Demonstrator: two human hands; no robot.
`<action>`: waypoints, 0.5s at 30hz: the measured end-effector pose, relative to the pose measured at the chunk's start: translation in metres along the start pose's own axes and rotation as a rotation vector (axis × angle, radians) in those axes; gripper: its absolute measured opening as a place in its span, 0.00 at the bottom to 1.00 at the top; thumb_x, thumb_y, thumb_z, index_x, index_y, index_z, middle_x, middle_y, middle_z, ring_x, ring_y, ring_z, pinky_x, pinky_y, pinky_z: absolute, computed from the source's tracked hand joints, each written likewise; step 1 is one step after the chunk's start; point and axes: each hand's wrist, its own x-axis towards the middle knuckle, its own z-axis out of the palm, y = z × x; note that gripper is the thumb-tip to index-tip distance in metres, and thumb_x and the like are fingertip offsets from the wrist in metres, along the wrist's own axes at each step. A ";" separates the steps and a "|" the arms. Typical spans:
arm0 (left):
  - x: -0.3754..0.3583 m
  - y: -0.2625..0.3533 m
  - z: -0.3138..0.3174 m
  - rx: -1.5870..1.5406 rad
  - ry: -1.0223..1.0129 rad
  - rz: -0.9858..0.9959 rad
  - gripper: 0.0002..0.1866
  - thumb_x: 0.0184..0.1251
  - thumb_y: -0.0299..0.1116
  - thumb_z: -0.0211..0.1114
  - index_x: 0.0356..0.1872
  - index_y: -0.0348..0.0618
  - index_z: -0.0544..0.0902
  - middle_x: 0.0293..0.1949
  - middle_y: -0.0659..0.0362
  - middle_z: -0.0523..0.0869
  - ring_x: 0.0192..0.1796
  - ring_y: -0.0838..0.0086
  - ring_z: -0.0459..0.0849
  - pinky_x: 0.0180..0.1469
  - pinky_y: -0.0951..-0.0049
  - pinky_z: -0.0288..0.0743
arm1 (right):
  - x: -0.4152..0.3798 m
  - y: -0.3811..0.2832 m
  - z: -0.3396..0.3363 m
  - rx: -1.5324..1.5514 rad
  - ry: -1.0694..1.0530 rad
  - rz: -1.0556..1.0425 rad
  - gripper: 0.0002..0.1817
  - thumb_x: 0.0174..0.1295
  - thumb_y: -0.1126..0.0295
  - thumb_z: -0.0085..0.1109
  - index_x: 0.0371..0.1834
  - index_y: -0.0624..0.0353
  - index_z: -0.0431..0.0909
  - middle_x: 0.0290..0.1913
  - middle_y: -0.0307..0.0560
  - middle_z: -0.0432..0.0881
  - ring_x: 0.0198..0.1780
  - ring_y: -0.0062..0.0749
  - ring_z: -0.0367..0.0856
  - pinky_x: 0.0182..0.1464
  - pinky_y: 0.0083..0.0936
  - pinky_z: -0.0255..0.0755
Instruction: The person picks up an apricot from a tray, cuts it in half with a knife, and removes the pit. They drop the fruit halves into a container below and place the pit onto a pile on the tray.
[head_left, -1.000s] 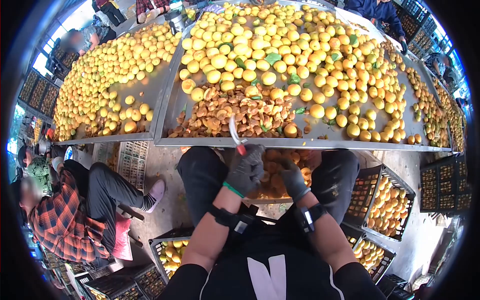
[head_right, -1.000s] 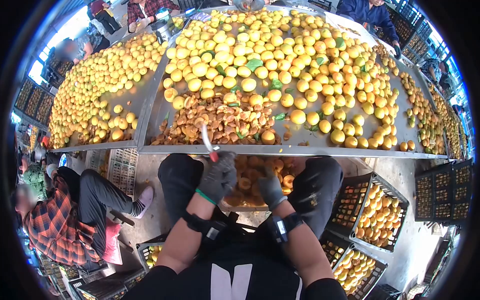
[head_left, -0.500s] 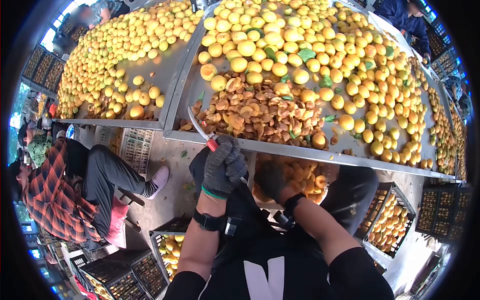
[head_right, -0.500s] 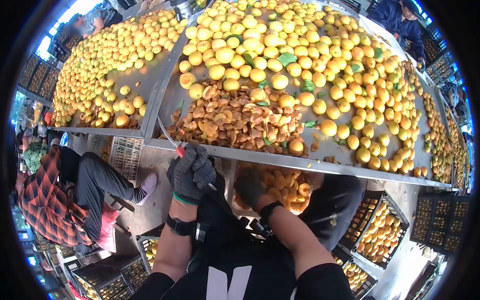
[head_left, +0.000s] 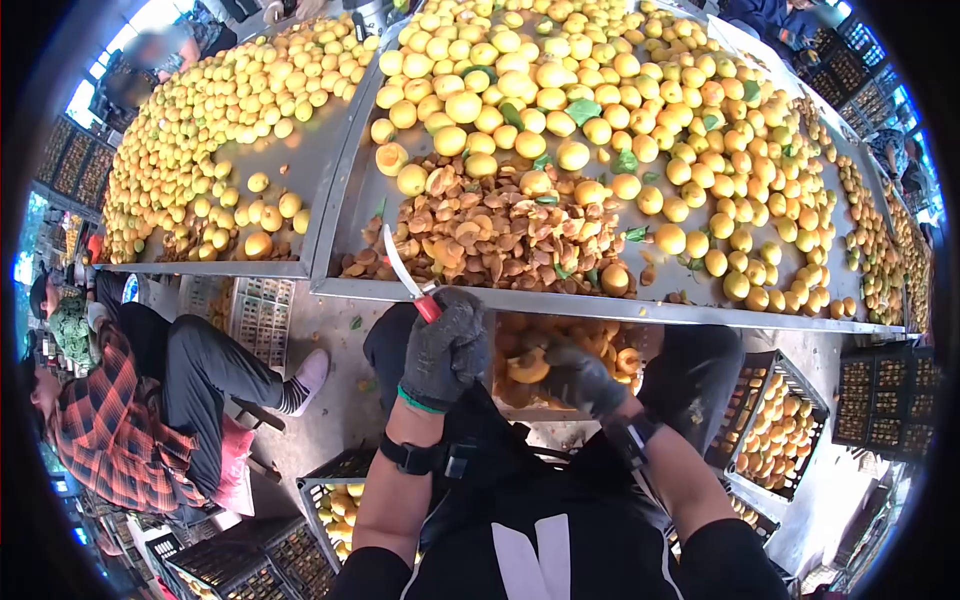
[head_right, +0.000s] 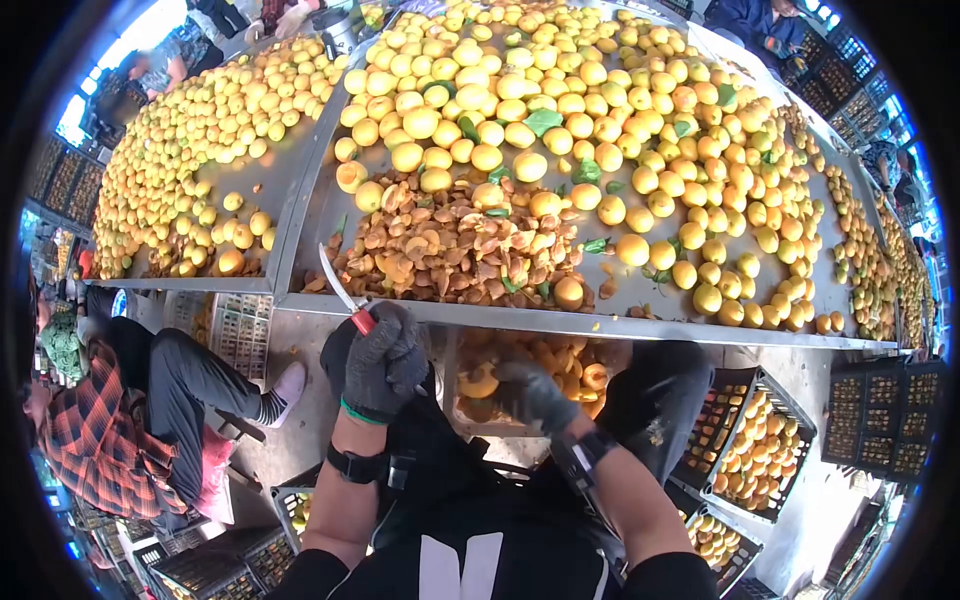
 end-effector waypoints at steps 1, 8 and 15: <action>-0.003 -0.003 0.004 0.001 -0.010 -0.002 0.07 0.66 0.32 0.63 0.39 0.41 0.76 0.19 0.65 0.70 0.13 0.82 0.63 0.13 0.82 0.57 | -0.017 -0.009 0.010 0.080 -0.076 0.028 0.15 0.64 0.74 0.54 0.53 0.61 0.72 0.53 0.52 0.78 0.57 0.44 0.78 0.61 0.44 0.72; -0.025 -0.037 0.030 0.071 -0.010 -0.163 0.06 0.67 0.31 0.62 0.39 0.40 0.77 0.16 0.66 0.71 0.11 0.83 0.63 0.12 0.82 0.56 | -0.091 0.011 0.051 -0.049 -0.120 0.230 0.24 0.62 0.73 0.59 0.63 0.60 0.68 0.62 0.51 0.72 0.61 0.41 0.75 0.60 0.41 0.75; -0.040 -0.065 0.037 0.113 -0.066 -0.381 0.09 0.65 0.30 0.64 0.45 0.41 0.79 0.18 0.66 0.72 0.11 0.82 0.65 0.12 0.81 0.58 | -0.115 0.027 0.052 -0.376 -0.242 0.197 0.24 0.67 0.62 0.57 0.62 0.63 0.71 0.57 0.44 0.77 0.57 0.31 0.76 0.59 0.26 0.72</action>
